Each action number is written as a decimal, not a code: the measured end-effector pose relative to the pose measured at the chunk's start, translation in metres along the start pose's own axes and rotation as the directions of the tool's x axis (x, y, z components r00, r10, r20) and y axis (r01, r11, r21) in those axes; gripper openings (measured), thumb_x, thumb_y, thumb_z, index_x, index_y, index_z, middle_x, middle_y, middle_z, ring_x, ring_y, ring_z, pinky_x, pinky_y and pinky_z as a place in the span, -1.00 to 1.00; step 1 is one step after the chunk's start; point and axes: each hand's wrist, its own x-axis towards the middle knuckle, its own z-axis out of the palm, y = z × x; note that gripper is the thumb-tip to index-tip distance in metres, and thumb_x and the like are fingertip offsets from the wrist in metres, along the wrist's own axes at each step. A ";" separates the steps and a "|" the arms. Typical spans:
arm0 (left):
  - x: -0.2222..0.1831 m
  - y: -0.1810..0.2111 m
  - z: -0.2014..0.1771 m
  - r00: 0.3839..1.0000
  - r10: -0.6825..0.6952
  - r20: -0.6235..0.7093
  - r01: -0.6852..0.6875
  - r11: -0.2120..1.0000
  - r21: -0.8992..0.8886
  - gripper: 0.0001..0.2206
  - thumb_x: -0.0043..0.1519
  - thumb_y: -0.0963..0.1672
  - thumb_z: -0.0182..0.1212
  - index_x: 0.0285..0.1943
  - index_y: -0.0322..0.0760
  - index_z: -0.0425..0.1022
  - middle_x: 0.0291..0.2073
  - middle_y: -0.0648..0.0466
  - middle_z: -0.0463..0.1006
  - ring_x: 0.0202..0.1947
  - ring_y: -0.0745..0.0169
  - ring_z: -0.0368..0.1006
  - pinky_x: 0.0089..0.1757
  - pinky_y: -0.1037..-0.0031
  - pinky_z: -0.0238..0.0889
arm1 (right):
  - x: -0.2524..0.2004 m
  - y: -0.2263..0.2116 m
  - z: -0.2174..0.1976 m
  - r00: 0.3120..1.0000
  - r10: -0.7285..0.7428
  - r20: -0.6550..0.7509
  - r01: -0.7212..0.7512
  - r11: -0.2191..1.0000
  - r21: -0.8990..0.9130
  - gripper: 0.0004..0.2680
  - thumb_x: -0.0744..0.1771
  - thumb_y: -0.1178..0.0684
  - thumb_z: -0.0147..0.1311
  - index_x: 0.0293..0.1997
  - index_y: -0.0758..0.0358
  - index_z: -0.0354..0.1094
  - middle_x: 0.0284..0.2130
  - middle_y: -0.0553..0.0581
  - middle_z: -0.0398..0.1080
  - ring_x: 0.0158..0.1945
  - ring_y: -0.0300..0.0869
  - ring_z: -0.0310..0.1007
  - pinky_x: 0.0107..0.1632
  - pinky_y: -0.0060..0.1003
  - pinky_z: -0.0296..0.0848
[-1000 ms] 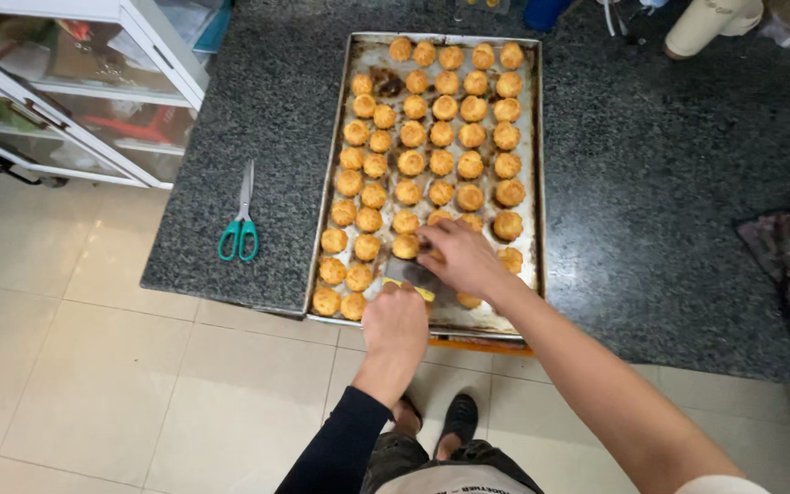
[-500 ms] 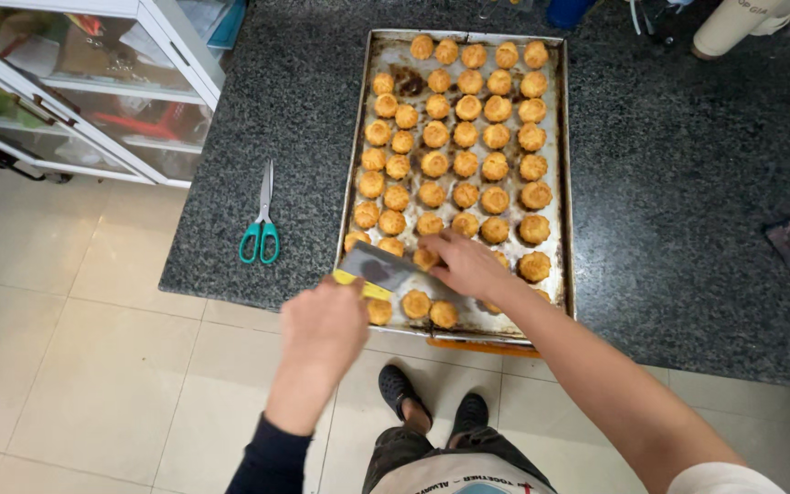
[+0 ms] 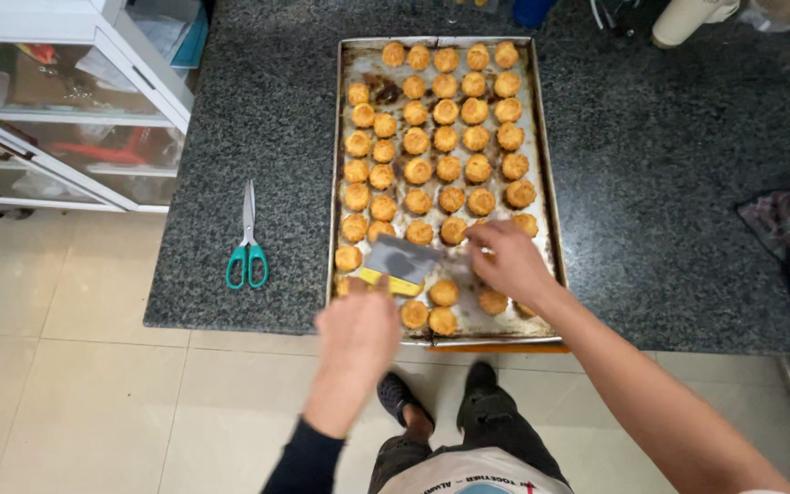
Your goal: The person organizes rows of small round bread puffs on a baking tray using a metal scraper and their hand, then uses scissors to cut into several puffs one by one.
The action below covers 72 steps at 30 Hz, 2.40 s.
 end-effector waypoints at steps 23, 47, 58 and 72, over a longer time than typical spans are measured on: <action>0.044 0.106 0.138 0.974 -0.193 0.122 0.142 0.930 0.340 -0.84 0.16 -0.13 0.22 -0.25 -0.27 0.69 -0.16 -0.07 0.58 -0.18 0.08 0.56 -0.40 0.33 0.53 | 0.032 0.055 -0.012 0.998 -0.058 -0.016 0.058 0.998 -0.015 -0.91 0.31 0.08 0.11 -0.20 0.22 0.47 -0.26 0.26 0.47 -0.13 0.18 0.40 -0.02 0.06 0.37; 0.065 0.103 0.151 0.970 -0.227 0.088 0.173 0.898 0.405 -0.82 0.22 -0.14 0.18 -0.18 -0.33 0.66 -0.21 -0.05 0.61 -0.17 0.11 0.57 -0.43 0.31 0.54 | 0.050 0.076 -0.006 0.991 -0.095 0.094 0.096 0.995 -0.004 -0.90 0.31 0.03 0.14 -0.23 0.19 0.46 -0.25 0.25 0.45 -0.12 0.19 0.47 -0.05 0.07 0.43; 0.074 0.088 0.152 0.983 -0.182 0.016 0.169 0.937 0.307 -0.86 0.17 -0.18 0.18 -0.27 -0.30 0.67 -0.18 -0.02 0.61 -0.14 0.06 0.57 -0.30 0.31 0.53 | 0.054 0.073 -0.013 0.989 -0.070 0.133 0.068 0.997 0.022 -0.84 0.31 -0.01 0.13 -0.12 0.19 0.44 -0.17 0.29 0.44 -0.08 0.21 0.46 -0.03 0.06 0.45; 0.024 0.078 0.021 0.948 -0.315 0.049 0.279 0.893 0.353 -0.86 0.16 -0.16 0.18 -0.34 -0.17 0.67 -0.37 -0.02 0.65 -0.33 0.04 0.64 -0.37 0.24 0.47 | 0.089 0.032 0.039 0.917 -0.259 0.304 0.269 0.963 0.008 -0.50 0.28 -0.10 0.24 0.36 0.09 0.14 0.18 0.43 0.27 0.27 0.30 0.24 0.17 0.12 0.35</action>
